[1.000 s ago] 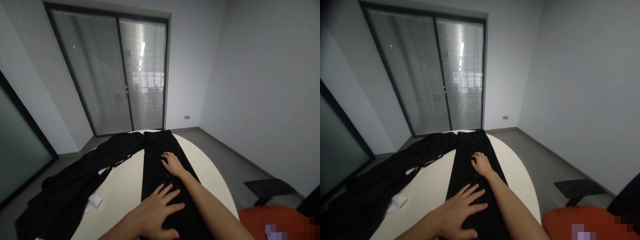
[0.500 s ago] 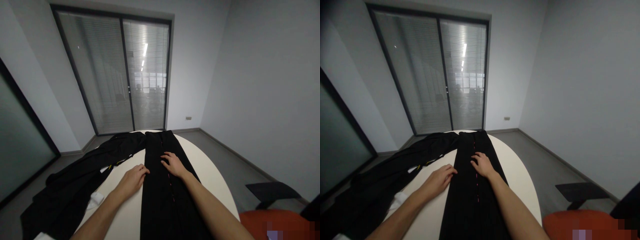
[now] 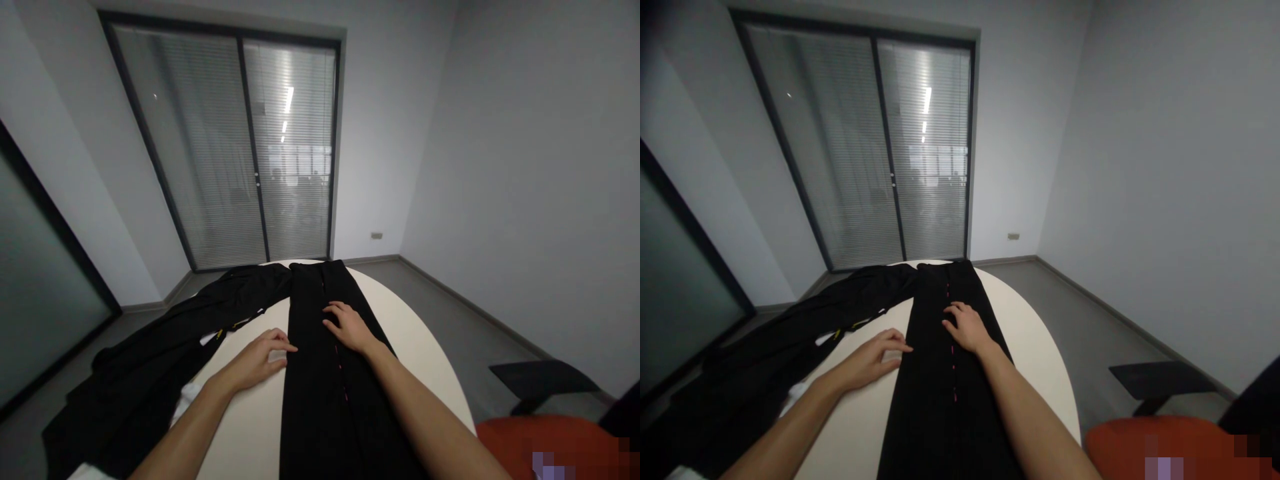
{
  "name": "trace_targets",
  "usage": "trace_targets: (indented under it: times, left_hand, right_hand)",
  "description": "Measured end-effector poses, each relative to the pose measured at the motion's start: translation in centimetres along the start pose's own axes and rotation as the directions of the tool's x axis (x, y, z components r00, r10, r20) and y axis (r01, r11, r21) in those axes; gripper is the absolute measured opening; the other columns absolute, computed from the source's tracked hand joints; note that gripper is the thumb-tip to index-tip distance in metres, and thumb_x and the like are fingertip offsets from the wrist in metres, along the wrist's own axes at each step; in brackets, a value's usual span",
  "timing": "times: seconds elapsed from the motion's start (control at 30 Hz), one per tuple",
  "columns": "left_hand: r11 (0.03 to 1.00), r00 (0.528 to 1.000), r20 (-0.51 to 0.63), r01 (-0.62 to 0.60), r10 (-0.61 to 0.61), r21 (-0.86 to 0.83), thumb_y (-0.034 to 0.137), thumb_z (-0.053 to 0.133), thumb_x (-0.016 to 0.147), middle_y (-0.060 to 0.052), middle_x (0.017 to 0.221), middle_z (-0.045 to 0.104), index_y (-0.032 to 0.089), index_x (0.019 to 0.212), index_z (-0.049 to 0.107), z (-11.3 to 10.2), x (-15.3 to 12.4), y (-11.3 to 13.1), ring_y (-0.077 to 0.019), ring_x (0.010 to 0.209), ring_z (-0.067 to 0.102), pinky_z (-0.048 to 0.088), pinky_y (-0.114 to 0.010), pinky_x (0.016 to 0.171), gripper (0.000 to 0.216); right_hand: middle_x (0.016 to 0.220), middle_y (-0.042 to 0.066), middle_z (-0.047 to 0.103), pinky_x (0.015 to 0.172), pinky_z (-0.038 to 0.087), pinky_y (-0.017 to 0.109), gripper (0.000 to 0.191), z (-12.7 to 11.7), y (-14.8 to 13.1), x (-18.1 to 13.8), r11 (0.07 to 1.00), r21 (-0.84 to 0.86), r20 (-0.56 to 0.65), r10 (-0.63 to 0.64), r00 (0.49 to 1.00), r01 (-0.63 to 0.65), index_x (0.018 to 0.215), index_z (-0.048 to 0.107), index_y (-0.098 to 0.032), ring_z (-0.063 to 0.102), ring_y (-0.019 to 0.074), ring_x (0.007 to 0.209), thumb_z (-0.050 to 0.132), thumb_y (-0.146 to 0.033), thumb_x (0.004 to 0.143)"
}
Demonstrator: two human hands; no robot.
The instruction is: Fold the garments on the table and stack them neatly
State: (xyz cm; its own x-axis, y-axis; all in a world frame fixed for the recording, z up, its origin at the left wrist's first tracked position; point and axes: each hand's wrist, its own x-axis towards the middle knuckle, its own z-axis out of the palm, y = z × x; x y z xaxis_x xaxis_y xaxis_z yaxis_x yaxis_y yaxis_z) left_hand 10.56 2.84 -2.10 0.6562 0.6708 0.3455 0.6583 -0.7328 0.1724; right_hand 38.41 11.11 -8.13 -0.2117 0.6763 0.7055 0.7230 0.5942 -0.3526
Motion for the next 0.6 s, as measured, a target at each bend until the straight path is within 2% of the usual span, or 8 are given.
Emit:
trace_targets:
  times: [0.07,0.13,0.23,0.33,0.4,0.5,0.6]
  left_hand:
    - [0.999,0.999,0.021,0.03,-0.03,0.011,0.026,0.062,0.089,-0.003,0.101,0.064,0.028,0.114,0.073,-0.2,0.1,0.3,-0.0181,0.1,0.058,0.043,-0.028,0.092,0.027]
    - [0.998,0.997,0.051,0.051,-0.053,0.04,0.027,0.061,0.089,-0.002,0.094,0.065,0.028,0.114,0.074,-0.2,0.2,0.5,-0.0173,0.094,0.059,0.043,-0.027,0.087,0.027]
    - [0.997,0.989,0.126,0.066,-0.071,0.042,0.024,0.058,0.089,-0.001,0.089,0.065,0.029,0.114,0.074,-0.1,0.3,0.8,-0.0149,0.085,0.059,0.042,-0.025,0.08,0.03]
    - [0.997,0.978,0.196,0.075,-0.072,-0.009,0.027,0.063,0.085,0.0,0.092,0.062,0.03,0.108,0.077,0.0,0.2,1.2,-0.0135,0.083,0.058,0.042,-0.023,0.075,0.027]
    - [0.997,0.971,0.231,0.073,-0.069,-0.009,0.033,0.07,0.081,0.0,0.095,0.059,0.031,0.105,0.078,-0.1,0.0,1.6,-0.0143,0.086,0.057,0.043,-0.023,0.076,0.025]
    - [0.998,0.962,0.268,0.049,-0.055,0.028,0.038,0.08,0.071,0.0,0.099,0.057,0.034,0.105,0.077,-0.5,-0.2,2.6,-0.0167,0.093,0.056,0.044,-0.025,0.083,0.034]
    - [1.0,0.955,0.297,0.005,-0.013,0.031,0.034,0.085,0.065,-0.001,0.111,0.055,0.037,0.101,0.078,-0.6,-0.3,3.7,-0.0193,0.104,0.053,0.042,-0.029,0.093,0.037]
  right_hand:
    - [0.132,0.012,0.059,0.103,0.044,0.042,0.035,-0.6,0.3,0.0,0.992,-0.067,-0.093,0.098,0.991,-0.105,0.121,0.065,-0.021,0.056,0.0275,0.119,0.055,-0.04,0.094]
    - [0.129,0.014,0.06,0.098,0.046,0.045,0.036,-1.3,1.3,-0.1,0.958,-0.133,-0.16,0.232,0.959,-0.254,0.122,0.065,-0.019,0.056,0.031,0.117,0.054,-0.038,0.094]
    - [0.131,0.015,0.06,0.095,0.047,0.046,0.039,-2.3,3.8,-0.4,0.911,-0.168,-0.108,0.363,0.925,-0.377,0.125,0.066,-0.018,0.055,0.0343,0.119,0.054,-0.036,0.092]
    - [0.136,0.015,0.058,0.103,0.043,0.045,0.043,-3.0,6.1,-0.8,0.938,-0.146,0.026,0.322,0.946,-0.315,0.129,0.066,-0.019,0.054,0.0322,0.125,0.056,-0.037,0.092]
    - [0.141,0.015,0.055,0.106,0.041,0.044,0.047,-3.1,6.8,-0.9,0.95,-0.143,0.075,0.29,0.954,-0.278,0.133,0.063,-0.019,0.052,0.0317,0.128,0.057,-0.039,0.091]
    - [0.143,0.015,0.053,0.107,0.04,0.047,0.051,-2.9,6.7,-1.0,0.944,-0.168,0.073,0.299,0.951,-0.284,0.136,0.061,-0.019,0.05,0.0334,0.129,0.058,-0.041,0.09]
    - [0.136,0.013,0.059,0.105,0.042,0.046,0.046,-3.1,6.2,-1.0,0.948,-0.16,0.054,0.288,0.956,-0.276,0.131,0.063,-0.02,0.054,0.0327,0.125,0.06,-0.039,0.089]
